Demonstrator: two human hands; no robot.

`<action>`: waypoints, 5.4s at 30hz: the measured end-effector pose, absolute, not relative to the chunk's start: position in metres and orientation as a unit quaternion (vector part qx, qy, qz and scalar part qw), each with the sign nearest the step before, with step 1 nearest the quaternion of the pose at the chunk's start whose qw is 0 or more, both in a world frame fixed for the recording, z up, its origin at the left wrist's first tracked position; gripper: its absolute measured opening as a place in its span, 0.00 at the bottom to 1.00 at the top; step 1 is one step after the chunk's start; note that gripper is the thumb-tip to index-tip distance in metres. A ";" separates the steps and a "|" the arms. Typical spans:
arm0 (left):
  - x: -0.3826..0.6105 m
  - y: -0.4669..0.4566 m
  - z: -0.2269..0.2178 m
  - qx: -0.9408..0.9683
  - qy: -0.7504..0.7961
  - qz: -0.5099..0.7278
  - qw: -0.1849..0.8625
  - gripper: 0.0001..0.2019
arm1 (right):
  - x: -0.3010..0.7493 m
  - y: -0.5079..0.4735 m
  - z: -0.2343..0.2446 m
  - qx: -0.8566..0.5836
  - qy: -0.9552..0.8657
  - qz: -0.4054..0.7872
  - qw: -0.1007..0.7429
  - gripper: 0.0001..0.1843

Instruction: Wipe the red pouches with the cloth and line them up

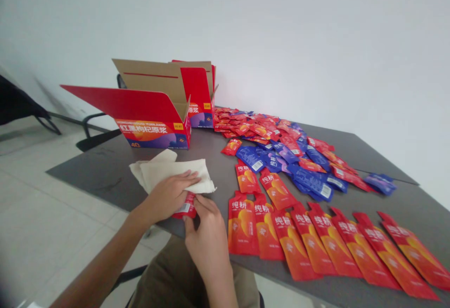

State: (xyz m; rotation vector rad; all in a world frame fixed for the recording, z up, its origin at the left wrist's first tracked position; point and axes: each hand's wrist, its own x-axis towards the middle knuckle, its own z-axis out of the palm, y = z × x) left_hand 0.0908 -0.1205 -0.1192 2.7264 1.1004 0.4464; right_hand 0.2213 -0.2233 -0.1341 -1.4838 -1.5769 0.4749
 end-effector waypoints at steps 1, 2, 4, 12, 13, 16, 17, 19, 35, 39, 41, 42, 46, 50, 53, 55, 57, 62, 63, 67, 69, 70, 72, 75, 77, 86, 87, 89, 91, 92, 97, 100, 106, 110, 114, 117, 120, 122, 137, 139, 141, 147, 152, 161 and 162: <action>0.091 -0.120 -0.119 0.915 0.364 0.150 0.084 0.30 | 0.221 -0.223 -0.134 -0.599 -0.635 0.192 0.448 0.22; 0.088 -0.124 -0.120 0.918 0.357 0.152 0.083 0.30 | 0.221 -0.223 -0.135 -0.600 -0.634 0.193 0.448 0.22; 0.076 -0.141 -0.125 0.922 0.342 0.165 0.080 0.32 | 0.220 -0.223 -0.134 -0.606 -0.629 0.198 0.444 0.19; 0.078 -0.142 -0.127 0.913 0.366 0.161 0.078 0.30 | 0.221 -0.223 -0.132 -0.612 -0.633 0.196 0.431 0.15; 0.084 -0.132 -0.124 0.912 0.373 0.154 0.077 0.30 | 0.222 -0.222 -0.133 -0.609 -0.635 0.194 0.434 0.17; 0.089 -0.120 -0.122 0.916 0.368 0.147 0.069 0.30 | 0.222 -0.222 -0.135 -0.602 -0.636 0.189 0.444 0.22; 0.086 -0.124 -0.123 0.919 0.358 0.152 0.068 0.31 | 0.221 -0.222 -0.136 -0.603 -0.635 0.190 0.444 0.21; 0.074 -0.140 -0.127 0.924 0.336 0.168 0.073 0.32 | 0.220 -0.222 -0.135 -0.605 -0.630 0.193 0.446 0.17; 0.068 -0.149 -0.130 0.920 0.341 0.176 0.080 0.32 | 0.220 -0.223 -0.132 -0.605 -0.628 0.198 0.447 0.18; 0.059 -0.164 -0.133 0.916 0.349 0.184 0.079 0.31 | 0.221 -0.222 -0.131 -0.606 -0.632 0.202 0.439 0.17; 0.069 -0.150 -0.128 0.915 0.356 0.169 0.088 0.30 | 0.221 -0.222 -0.132 -0.605 -0.634 0.202 0.438 0.16; 0.075 -0.141 -0.126 0.914 0.362 0.160 0.091 0.30 | 0.221 -0.222 -0.132 -0.602 -0.635 0.202 0.440 0.17; 0.088 -0.124 -0.121 0.915 0.367 0.144 0.085 0.31 | 0.221 -0.223 -0.132 -0.596 -0.632 0.203 0.452 0.20; 0.068 -0.152 -0.132 0.922 0.341 0.170 0.066 0.32 | 0.219 -0.223 -0.133 -0.604 -0.627 0.208 0.445 0.16; 0.059 -0.166 -0.135 0.922 0.337 0.178 0.062 0.31 | 0.219 -0.223 -0.132 -0.604 -0.629 0.208 0.443 0.17; 0.065 -0.157 -0.132 0.921 0.344 0.170 0.068 0.30 | 0.220 -0.223 -0.131 -0.608 -0.629 0.209 0.436 0.17; 0.076 -0.138 -0.127 0.918 0.357 0.156 0.075 0.30 | 0.221 -0.223 -0.132 -0.609 -0.630 0.207 0.435 0.18; 0.083 -0.121 -0.127 0.919 0.359 0.146 0.065 0.31 | 0.221 -0.222 -0.136 -0.606 -0.628 0.204 0.443 0.21; 0.079 -0.128 -0.129 0.921 0.352 0.152 0.065 0.32 | 0.221 -0.221 -0.136 -0.607 -0.627 0.206 0.443 0.19; 0.060 -0.161 -0.136 0.922 0.341 0.171 0.062 0.30 | 0.220 -0.222 -0.133 -0.604 -0.628 0.209 0.444 0.16; 0.064 -0.161 -0.132 0.921 0.348 0.165 0.063 0.30 | 0.221 -0.223 -0.132 -0.609 -0.629 0.206 0.438 0.15; 0.068 -0.156 -0.130 0.919 0.354 0.161 0.065 0.30 | 0.221 -0.223 -0.132 -0.611 -0.629 0.204 0.435 0.14; 0.080 -0.138 -0.124 0.914 0.370 0.150 0.070 0.31 | 0.222 -0.223 -0.132 -0.610 -0.632 0.202 0.434 0.15; 0.089 -0.122 -0.120 0.913 0.377 0.142 0.059 0.30 | 0.222 -0.223 -0.134 -0.600 -0.636 0.199 0.444 0.21; 0.084 -0.129 -0.124 0.918 0.363 0.150 0.049 0.31 | 0.221 -0.222 -0.135 -0.602 -0.632 0.199 0.444 0.19; 0.071 -0.151 -0.128 0.919 0.353 0.163 0.064 0.31 | 0.222 -0.221 -0.133 -0.613 -0.631 0.203 0.429 0.15; 0.077 -0.141 -0.125 0.917 0.361 0.154 0.067 0.31 | 0.222 -0.221 -0.133 -0.610 -0.632 0.202 0.433 0.16; 0.086 -0.127 -0.122 0.916 0.371 0.141 0.064 0.31 | 0.222 -0.222 -0.132 -0.602 -0.634 0.201 0.442 0.18; 0.086 -0.127 -0.122 0.919 0.365 0.141 0.054 0.32 | 0.221 -0.222 -0.132 -0.601 -0.633 0.201 0.445 0.17; 0.083 -0.132 -0.124 0.921 0.358 0.146 0.048 0.32 | 0.221 -0.222 -0.132 -0.604 -0.631 0.201 0.444 0.15; 0.060 -0.169 -0.134 0.924 0.340 0.172 0.035 0.31 | 0.220 -0.222 -0.133 -0.607 -0.631 0.200 0.439 0.16; 0.068 -0.156 -0.130 0.921 0.354 0.155 0.047 0.31 | 0.221 -0.222 -0.134 -0.613 -0.633 0.200 0.429 0.15; 0.088 -0.122 -0.122 0.919 0.366 0.138 0.038 0.31 | 0.221 -0.222 -0.135 -0.604 -0.631 0.194 0.446 0.21; 0.067 -0.152 -0.131 0.926 0.334 0.170 0.040 0.31 | 0.220 -0.222 -0.132 -0.604 -0.626 0.200 0.451 0.18; 0.065 -0.158 -0.131 0.921 0.346 0.172 0.041 0.31 | 0.220 -0.222 -0.131 -0.601 -0.633 0.203 0.444 0.17; 0.081 -0.134 -0.124 0.916 0.369 0.149 0.048 0.31 | 0.221 -0.222 -0.132 -0.603 -0.633 0.197 0.444 0.18; 0.087 -0.124 -0.122 0.918 0.368 0.140 0.046 0.30 | 0.221 -0.223 -0.133 -0.600 -0.629 0.197 0.453 0.22; 0.080 -0.135 -0.126 0.921 0.356 0.151 0.039 0.31 | 0.220 -0.223 -0.133 -0.603 -0.627 0.203 0.450 0.19; 0.077 -0.137 -0.127 0.921 0.355 0.157 0.036 0.31 | 0.220 -0.222 -0.133 -0.602 -0.629 0.198 0.449 0.19; 0.066 -0.154 -0.132 0.922 0.342 0.176 0.035 0.31 | 0.220 -0.222 -0.132 -0.600 -0.629 0.200 0.452 0.18; 0.061 -0.164 -0.133 0.922 0.341 0.181 0.037 0.30 | 0.220 -0.223 -0.131 -0.598 -0.630 0.203 0.452 0.18; 0.087 -0.131 -0.121 0.913 0.379 0.145 0.046 0.31 | 0.222 -0.222 -0.133 -0.600 -0.633 0.201 0.447 0.20; 0.077 -0.146 -0.128 0.919 0.351 0.179 0.026 0.32 | 0.220 -0.222 -0.135 -0.602 -0.629 0.197 0.452 0.17; 0.087 -0.129 -0.122 0.915 0.374 0.147 0.038 0.30 | 0.222 -0.222 -0.134 -0.600 -0.632 0.203 0.446 0.19; 0.089 -0.124 -0.121 0.914 0.378 0.142 0.037 0.30 | 0.222 -0.222 -0.134 -0.599 -0.632 0.202 0.449 0.21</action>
